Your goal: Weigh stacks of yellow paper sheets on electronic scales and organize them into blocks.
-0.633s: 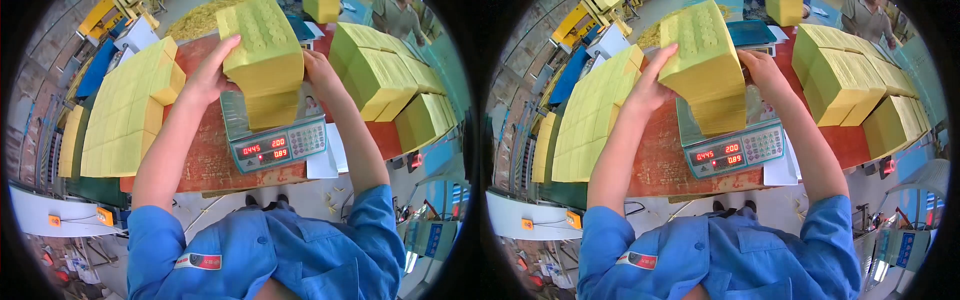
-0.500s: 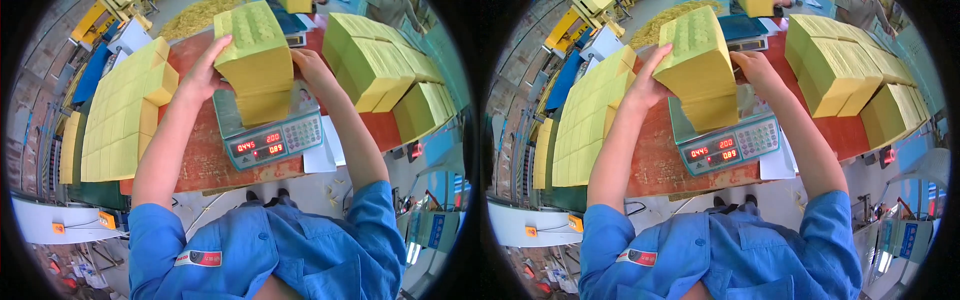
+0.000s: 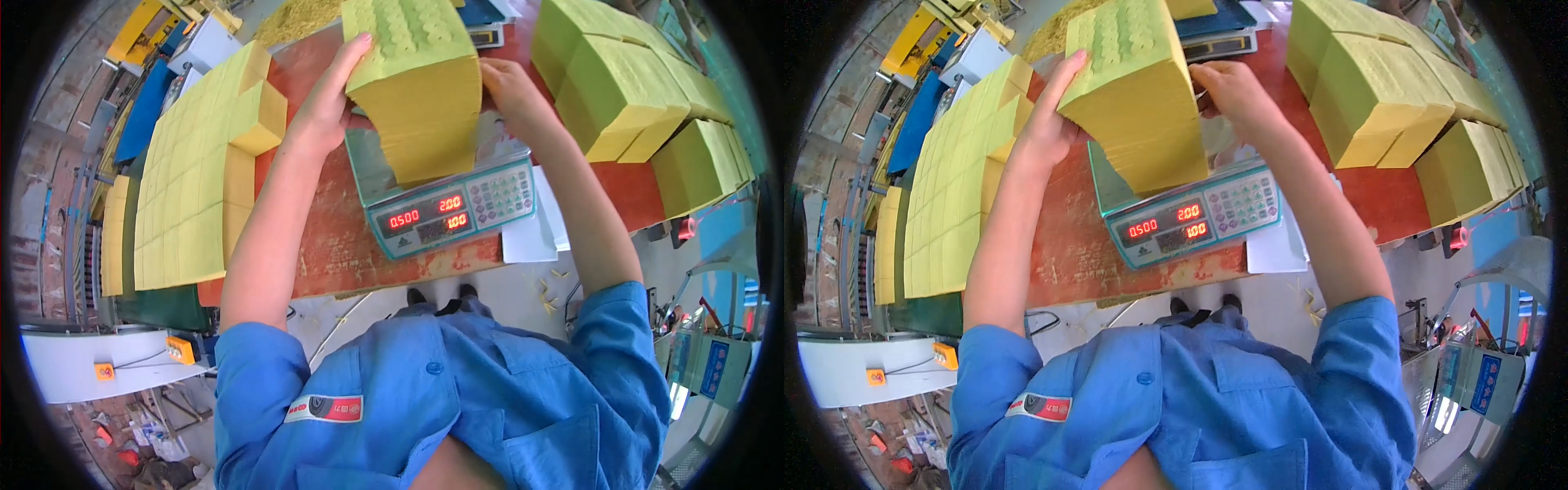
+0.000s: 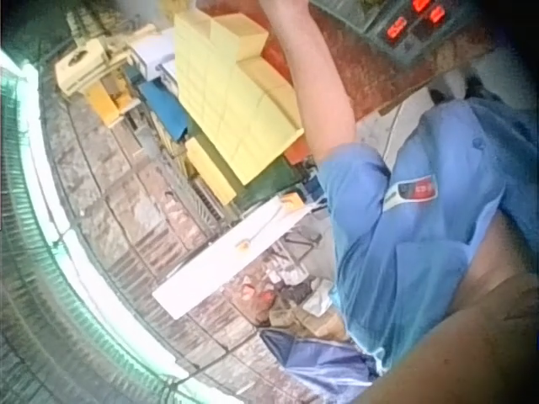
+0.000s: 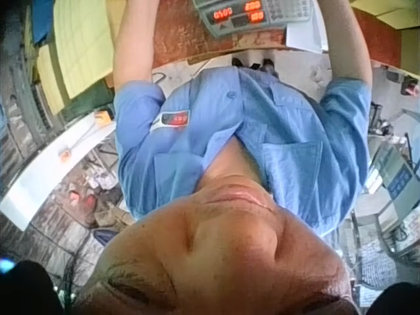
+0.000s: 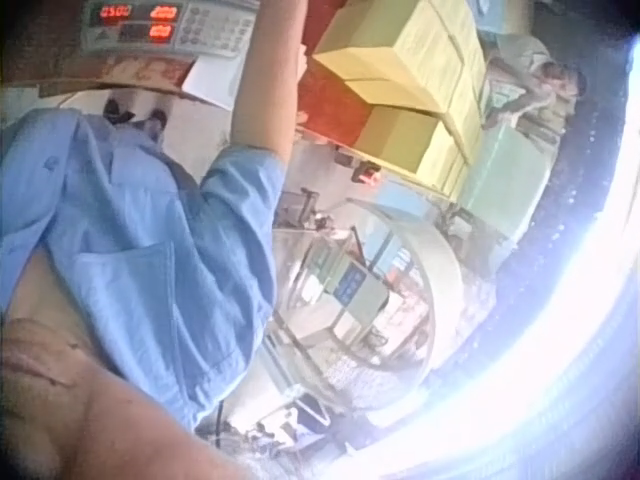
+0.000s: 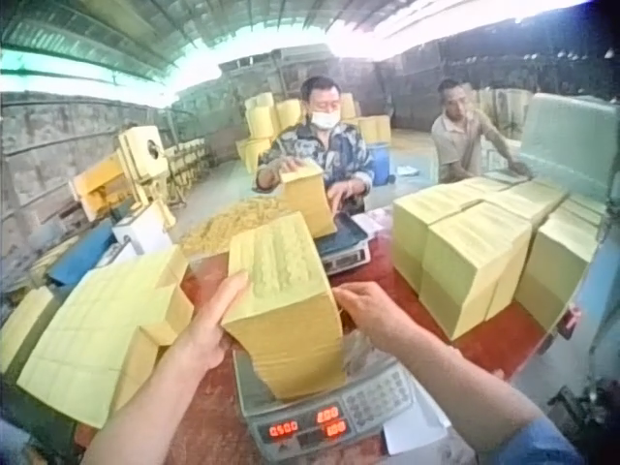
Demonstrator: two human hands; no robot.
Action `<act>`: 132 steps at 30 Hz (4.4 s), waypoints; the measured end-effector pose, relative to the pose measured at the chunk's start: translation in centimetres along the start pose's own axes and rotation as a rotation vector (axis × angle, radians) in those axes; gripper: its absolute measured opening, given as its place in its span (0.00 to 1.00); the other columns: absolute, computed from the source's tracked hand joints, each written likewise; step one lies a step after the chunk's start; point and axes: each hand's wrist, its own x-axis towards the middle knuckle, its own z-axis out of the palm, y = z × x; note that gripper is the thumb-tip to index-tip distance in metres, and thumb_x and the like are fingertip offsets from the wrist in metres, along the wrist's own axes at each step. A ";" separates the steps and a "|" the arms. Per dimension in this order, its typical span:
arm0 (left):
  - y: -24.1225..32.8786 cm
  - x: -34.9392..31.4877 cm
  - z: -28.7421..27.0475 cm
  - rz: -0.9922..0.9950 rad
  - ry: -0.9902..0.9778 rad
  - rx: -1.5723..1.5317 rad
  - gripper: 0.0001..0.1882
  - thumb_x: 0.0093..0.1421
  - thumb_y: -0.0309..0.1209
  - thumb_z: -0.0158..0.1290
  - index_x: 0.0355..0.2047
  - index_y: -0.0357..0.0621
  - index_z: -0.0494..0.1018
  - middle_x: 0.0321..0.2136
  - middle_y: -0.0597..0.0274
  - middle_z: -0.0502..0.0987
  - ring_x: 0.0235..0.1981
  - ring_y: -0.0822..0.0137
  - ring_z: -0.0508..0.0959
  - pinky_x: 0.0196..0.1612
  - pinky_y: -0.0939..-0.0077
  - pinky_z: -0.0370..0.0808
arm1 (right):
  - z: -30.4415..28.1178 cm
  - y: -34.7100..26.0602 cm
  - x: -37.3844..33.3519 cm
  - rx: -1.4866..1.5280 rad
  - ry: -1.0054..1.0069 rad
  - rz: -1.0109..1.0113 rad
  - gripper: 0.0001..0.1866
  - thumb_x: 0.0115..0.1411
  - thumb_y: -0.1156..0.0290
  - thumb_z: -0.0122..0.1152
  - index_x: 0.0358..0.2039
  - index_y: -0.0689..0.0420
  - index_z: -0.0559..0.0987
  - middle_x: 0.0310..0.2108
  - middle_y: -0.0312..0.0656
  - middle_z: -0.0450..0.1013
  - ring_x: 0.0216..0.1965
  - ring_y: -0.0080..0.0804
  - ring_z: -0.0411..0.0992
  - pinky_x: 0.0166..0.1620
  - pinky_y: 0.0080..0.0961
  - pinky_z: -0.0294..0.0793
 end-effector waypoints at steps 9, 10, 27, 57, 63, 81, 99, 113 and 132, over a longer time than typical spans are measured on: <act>-2.7 0.7 -1.0 0.154 0.232 -0.031 0.46 0.62 0.68 0.30 0.65 0.42 0.58 0.61 0.52 0.64 0.56 0.60 0.67 0.57 0.60 0.65 | -0.3 1.4 -0.2 -0.115 0.081 -0.087 0.22 0.66 0.56 0.49 0.50 0.59 0.77 0.41 0.38 0.76 0.37 0.24 0.72 0.40 0.22 0.70; -4.1 1.2 -1.0 0.196 0.257 -0.118 0.46 0.64 0.67 0.29 0.66 0.40 0.56 0.64 0.49 0.60 0.60 0.58 0.64 0.61 0.59 0.61 | -0.5 2.0 0.2 0.031 0.123 -0.141 0.24 0.66 0.54 0.49 0.53 0.58 0.76 0.45 0.40 0.75 0.40 0.25 0.72 0.43 0.23 0.70; -8.1 3.5 2.1 0.052 0.137 -0.579 0.41 0.67 0.62 0.30 0.66 0.41 0.54 0.63 0.49 0.60 0.63 0.59 0.62 0.62 0.66 0.62 | 3.6 3.4 2.1 0.379 0.137 0.174 0.31 0.68 0.46 0.44 0.59 0.58 0.68 0.54 0.44 0.70 0.50 0.31 0.71 0.49 0.28 0.71; -30.1 -29.5 2.1 -0.197 1.205 -0.211 0.27 0.53 0.23 0.43 0.56 0.32 0.66 0.15 0.63 0.71 0.15 0.75 0.68 0.21 0.82 0.63 | -5.9 13.2 -25.5 0.515 -0.128 0.401 0.20 0.65 0.64 0.50 0.52 0.64 0.73 0.39 0.44 0.76 0.39 0.34 0.75 0.44 0.29 0.73; -29.5 -28.0 3.4 -0.168 1.150 -0.279 0.28 0.52 0.23 0.44 0.56 0.30 0.64 0.17 0.59 0.73 0.18 0.73 0.70 0.26 0.82 0.67 | -4.5 13.1 -25.8 0.600 -0.165 0.496 0.16 0.66 0.69 0.48 0.51 0.62 0.74 0.39 0.41 0.76 0.39 0.31 0.74 0.46 0.28 0.72; -21.6 -17.4 -6.1 0.123 0.944 -0.080 0.13 0.63 0.25 0.47 0.47 0.37 0.73 0.34 0.61 0.77 0.33 0.73 0.77 0.36 0.79 0.75 | 5.2 13.9 -22.4 0.209 -0.430 0.536 0.18 0.64 0.68 0.54 0.51 0.64 0.74 0.42 0.44 0.76 0.44 0.31 0.74 0.49 0.28 0.72; -22.4 21.0 -19.0 0.745 0.236 1.231 0.03 0.52 0.25 0.53 0.29 0.40 0.73 0.30 0.53 0.75 0.35 0.53 0.78 0.38 0.60 0.78 | 16.4 15.4 -19.8 -0.575 -0.160 0.247 0.06 0.56 0.74 0.63 0.35 0.60 0.81 0.29 0.47 0.78 0.31 0.42 0.78 0.35 0.33 0.77; -22.8 25.3 -18.7 0.805 0.032 1.594 0.03 0.50 0.25 0.52 0.26 0.40 0.74 0.28 0.54 0.75 0.33 0.56 0.78 0.33 0.63 0.80 | 16.1 15.8 -20.2 -0.543 -0.115 0.135 0.05 0.56 0.77 0.60 0.34 0.60 0.79 0.28 0.46 0.76 0.30 0.42 0.77 0.34 0.32 0.77; -22.3 19.8 -19.2 0.592 0.098 1.681 0.06 0.53 0.25 0.49 0.28 0.38 0.76 0.25 0.50 0.78 0.29 0.53 0.80 0.31 0.58 0.79 | 15.9 17.8 -22.7 -0.551 -0.091 -0.040 0.08 0.55 0.77 0.61 0.37 0.58 0.78 0.28 0.47 0.75 0.30 0.46 0.75 0.33 0.35 0.74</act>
